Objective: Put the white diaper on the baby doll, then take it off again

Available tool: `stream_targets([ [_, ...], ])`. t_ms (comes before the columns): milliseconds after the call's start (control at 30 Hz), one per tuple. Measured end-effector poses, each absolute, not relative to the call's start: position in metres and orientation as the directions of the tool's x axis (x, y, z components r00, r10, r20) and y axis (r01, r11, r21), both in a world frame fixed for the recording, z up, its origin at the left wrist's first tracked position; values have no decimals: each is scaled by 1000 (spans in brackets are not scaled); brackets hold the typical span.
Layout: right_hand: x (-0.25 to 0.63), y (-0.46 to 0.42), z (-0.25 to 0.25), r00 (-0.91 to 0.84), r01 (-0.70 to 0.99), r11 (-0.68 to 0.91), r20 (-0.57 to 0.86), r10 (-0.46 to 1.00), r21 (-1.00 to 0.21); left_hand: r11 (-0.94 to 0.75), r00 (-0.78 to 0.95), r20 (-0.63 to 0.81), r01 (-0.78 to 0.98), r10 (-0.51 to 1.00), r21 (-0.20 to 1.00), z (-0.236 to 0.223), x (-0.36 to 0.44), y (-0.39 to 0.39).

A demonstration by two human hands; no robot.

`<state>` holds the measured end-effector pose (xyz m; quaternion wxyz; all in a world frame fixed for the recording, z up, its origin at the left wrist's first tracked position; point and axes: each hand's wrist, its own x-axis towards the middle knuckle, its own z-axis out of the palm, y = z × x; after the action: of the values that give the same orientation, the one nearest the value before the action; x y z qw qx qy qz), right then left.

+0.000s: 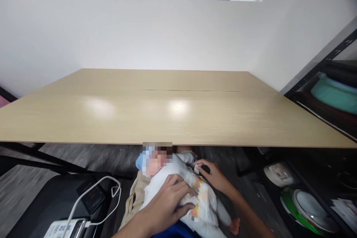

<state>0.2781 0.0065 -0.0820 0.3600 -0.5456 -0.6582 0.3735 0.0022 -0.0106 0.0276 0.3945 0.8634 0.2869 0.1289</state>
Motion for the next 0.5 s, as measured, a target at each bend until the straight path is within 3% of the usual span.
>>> stream_targets([
  [100, 273, 5, -80, -135, 457, 149, 97, 986, -877, -420, 781, -25, 363, 625, 832, 33, 0, -10],
  [233, 253, -15, -42, -400, 415, 270, 93, 912, -869, -284, 886, -129, 276, 445, 918, 43, -19, -4],
  [300, 248, -25, -21, -465, 459, 300, 61, 883, -836, -175, 883, -227, 321, 411, 931, 47, -31, -2],
  [367, 253, -33, -7, -475, 541, 291, -1, 880, -789, -90, 824, -311, 396, 473, 914, 48, -34, 0],
  [433, 267, -39, -2, -460, 618, 219, -122, 879, -755, -158, 770, -284, 443, 572, 883, 46, -24, 5],
  [500, 284, -46, -6, -417, 676, 102, -264, 870, -730, -397, 778, -171, 480, 604, 782, 37, 5, 12],
])
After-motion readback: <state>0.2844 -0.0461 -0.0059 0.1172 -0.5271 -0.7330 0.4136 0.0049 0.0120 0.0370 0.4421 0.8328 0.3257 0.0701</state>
